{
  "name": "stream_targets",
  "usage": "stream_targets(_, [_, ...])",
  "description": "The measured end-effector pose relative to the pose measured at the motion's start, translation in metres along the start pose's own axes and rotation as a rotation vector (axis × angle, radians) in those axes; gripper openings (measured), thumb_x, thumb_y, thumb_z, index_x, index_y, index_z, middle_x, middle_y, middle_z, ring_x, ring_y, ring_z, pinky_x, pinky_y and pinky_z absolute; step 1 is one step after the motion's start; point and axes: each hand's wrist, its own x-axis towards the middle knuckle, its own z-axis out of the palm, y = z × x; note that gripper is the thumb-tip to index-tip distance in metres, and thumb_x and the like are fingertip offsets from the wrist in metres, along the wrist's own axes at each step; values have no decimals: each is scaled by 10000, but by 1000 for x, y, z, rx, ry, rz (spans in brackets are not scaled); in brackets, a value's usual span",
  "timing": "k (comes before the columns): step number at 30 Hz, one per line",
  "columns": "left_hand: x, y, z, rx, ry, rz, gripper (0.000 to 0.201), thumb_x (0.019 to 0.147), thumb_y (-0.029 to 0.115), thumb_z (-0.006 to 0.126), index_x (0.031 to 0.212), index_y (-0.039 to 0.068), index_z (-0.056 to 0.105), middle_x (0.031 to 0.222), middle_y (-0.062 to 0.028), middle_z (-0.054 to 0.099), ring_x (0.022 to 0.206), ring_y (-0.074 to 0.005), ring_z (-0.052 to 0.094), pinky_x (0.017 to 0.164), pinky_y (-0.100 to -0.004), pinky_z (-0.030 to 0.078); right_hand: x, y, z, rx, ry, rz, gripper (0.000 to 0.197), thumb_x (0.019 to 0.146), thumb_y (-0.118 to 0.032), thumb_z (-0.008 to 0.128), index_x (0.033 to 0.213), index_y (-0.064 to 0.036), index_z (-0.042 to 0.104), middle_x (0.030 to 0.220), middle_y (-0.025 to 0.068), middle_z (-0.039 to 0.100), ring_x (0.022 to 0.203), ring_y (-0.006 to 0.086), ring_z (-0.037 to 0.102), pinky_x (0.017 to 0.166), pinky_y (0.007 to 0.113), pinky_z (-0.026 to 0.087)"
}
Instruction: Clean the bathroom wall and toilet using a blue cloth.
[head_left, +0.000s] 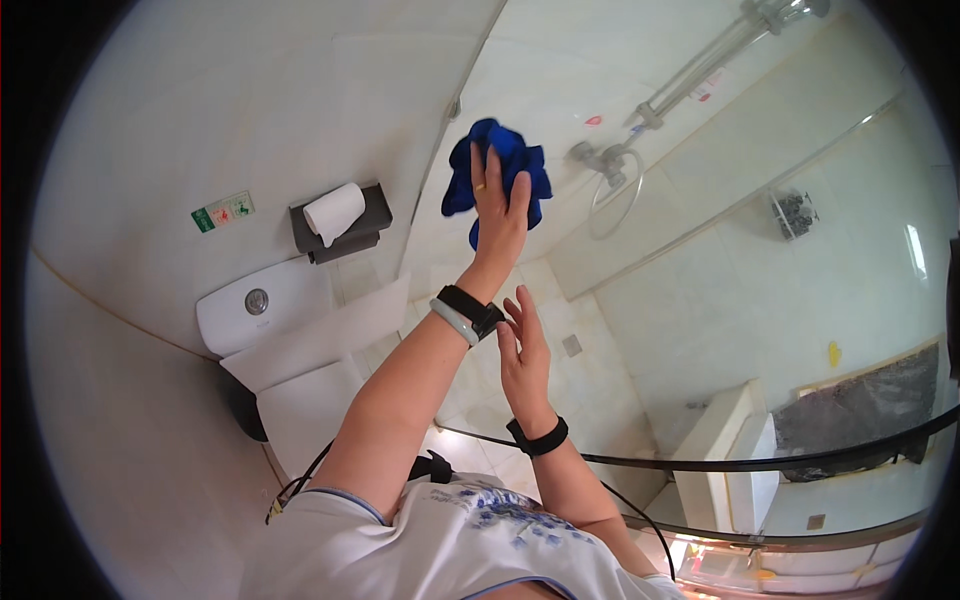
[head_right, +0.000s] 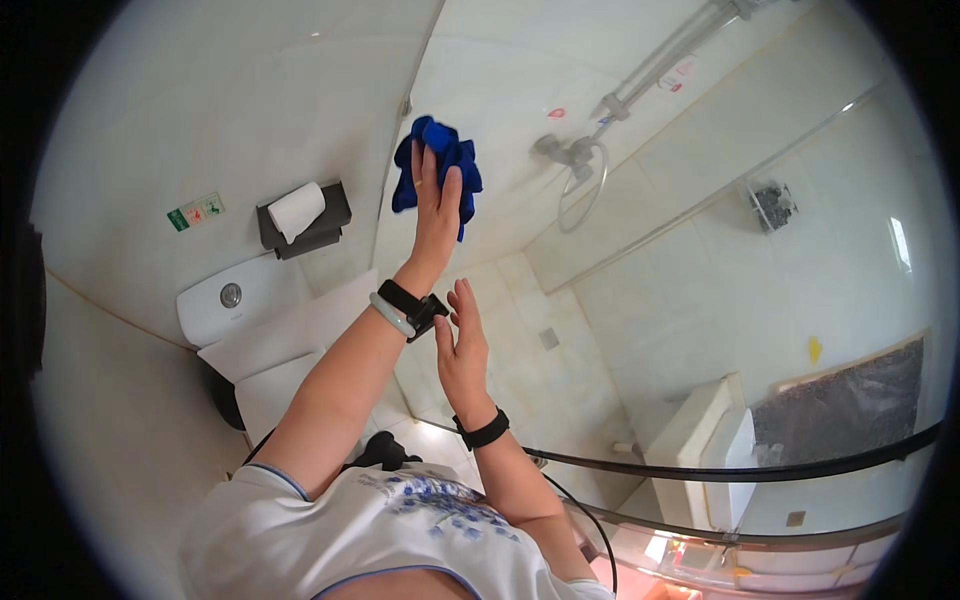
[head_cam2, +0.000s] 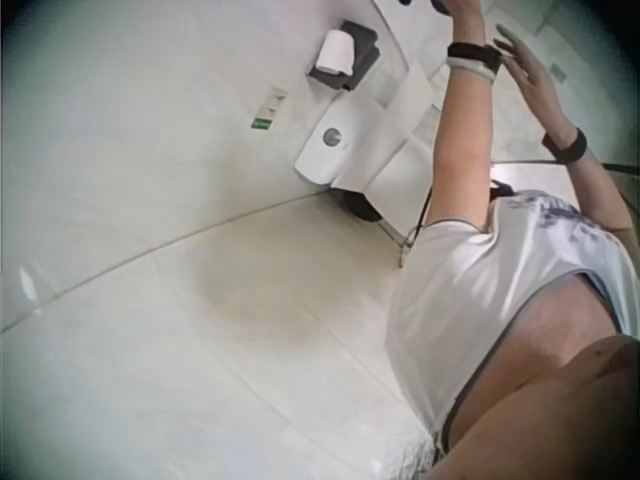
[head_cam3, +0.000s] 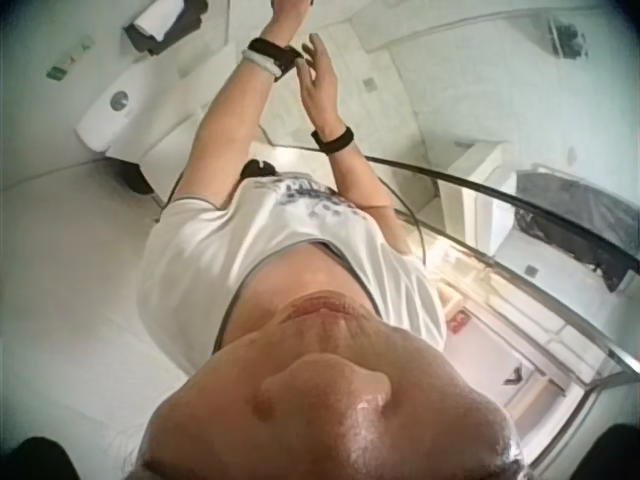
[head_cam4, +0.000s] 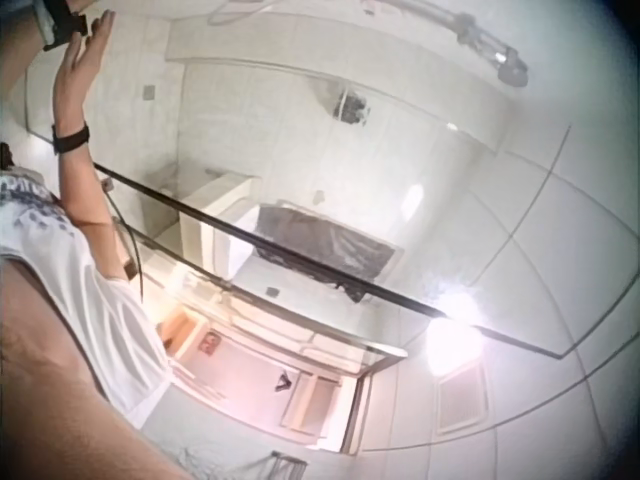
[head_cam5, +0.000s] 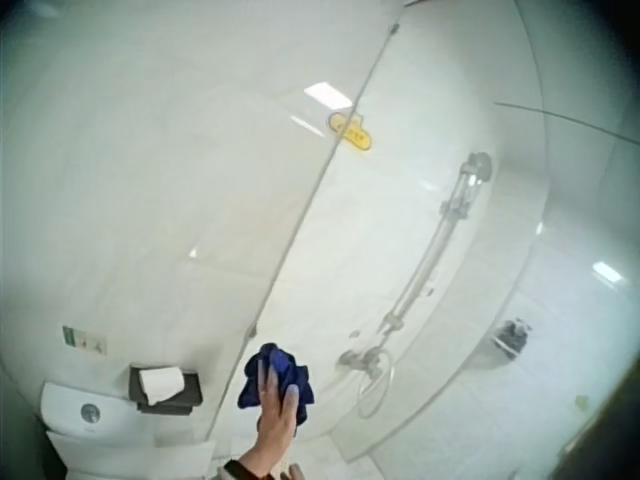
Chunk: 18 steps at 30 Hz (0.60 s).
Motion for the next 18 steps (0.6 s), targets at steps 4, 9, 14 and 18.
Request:
stream_targets(4, [14, -5, 3, -18, -17, 178, 529, 942, 279, 414, 1369, -6, 283, 1441, -221, 175, 1305, -357, 245, 1056, -390, 246, 2, -7, -3, -10, 24, -24, 493, 909, -62, 492, 1368, -41, 312, 1316, 182, 447, 1161, 289, 502, 930, 369, 431])
stream_targets(9, [12, -32, 0, 44, 18, 177, 479, 942, 230, 402, 1353, 1, 314, 1420, -210, 214, 1269, -350, 295, 1022, -385, 297, 3, -3, -7, -69, 33, -9, 485, 906, -54, 490, 1362, -48, 326, 1269, 195, 486, 1156, 295, 504, 942, 374, 425])
stream_targets(14, [1, -71, -13, 64, 48, 72, 495, 951, 237, 384, 1354, -34, 288, 1411, -218, 232, 1284, -348, 271, 1056, -384, 240, 4, -1, -5, -102, 43, -39, 486, 896, -40, 498, 1355, -51, 337, 1273, 189, 485, 1153, 293, 506, 940, 371, 426])
stream_targets(18, [-15, -109, -23, 136, 56, -91, 494, 955, 215, 355, 1354, -64, 269, 1418, -231, 231, 1304, -354, 244, 1076, -396, 208, 5, 0, -7, -112, 30, -36, 476, 891, -27, 499, 1343, -45, 351, 1301, 169, 470, 1157, 285, 504, 942, 367, 425])
